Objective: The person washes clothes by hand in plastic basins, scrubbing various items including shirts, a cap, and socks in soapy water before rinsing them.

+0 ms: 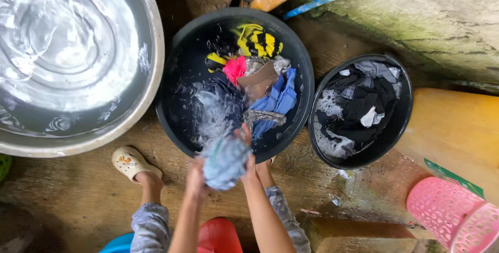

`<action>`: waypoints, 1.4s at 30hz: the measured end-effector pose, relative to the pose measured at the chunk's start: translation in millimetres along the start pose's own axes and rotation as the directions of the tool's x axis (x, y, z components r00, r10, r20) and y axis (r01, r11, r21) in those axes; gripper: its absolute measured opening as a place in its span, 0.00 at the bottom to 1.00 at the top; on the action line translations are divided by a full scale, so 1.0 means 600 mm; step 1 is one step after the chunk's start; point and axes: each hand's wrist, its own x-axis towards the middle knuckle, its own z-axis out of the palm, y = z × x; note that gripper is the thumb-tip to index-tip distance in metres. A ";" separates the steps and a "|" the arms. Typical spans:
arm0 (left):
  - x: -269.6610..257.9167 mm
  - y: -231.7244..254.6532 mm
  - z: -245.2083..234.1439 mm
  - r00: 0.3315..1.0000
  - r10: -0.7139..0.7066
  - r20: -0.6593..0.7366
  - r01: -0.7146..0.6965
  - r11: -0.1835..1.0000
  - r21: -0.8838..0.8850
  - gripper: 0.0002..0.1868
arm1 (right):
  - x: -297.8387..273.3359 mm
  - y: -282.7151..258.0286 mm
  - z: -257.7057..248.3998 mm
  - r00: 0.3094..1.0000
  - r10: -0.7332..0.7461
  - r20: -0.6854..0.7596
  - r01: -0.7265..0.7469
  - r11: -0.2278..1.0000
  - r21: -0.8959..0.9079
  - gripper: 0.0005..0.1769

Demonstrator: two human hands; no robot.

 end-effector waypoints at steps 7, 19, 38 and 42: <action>-0.048 0.067 0.131 0.996 -0.083 -0.024 0.079 0.984 -0.160 0.32 | -0.008 -0.085 0.088 0.972 -0.065 0.225 0.026 0.985 0.171 0.33; -0.127 0.104 0.204 0.857 0.349 -0.380 -0.299 0.936 0.186 0.13 | 0.007 0.018 -0.045 0.996 0.056 -0.070 -0.052 0.997 0.061 0.27; -0.267 0.157 0.229 0.197 0.309 0.930 -0.772 -0.536 0.342 0.20 | 0.079 -0.041 -0.098 0.708 0.696 -0.121 -0.458 0.323 -0.828 0.14; -0.229 0.156 0.164 0.342 0.634 0.693 -0.760 -0.247 0.601 0.16 | 0.096 -0.061 0.023 0.865 0.500 -0.042 -0.161 0.196 -0.967 0.11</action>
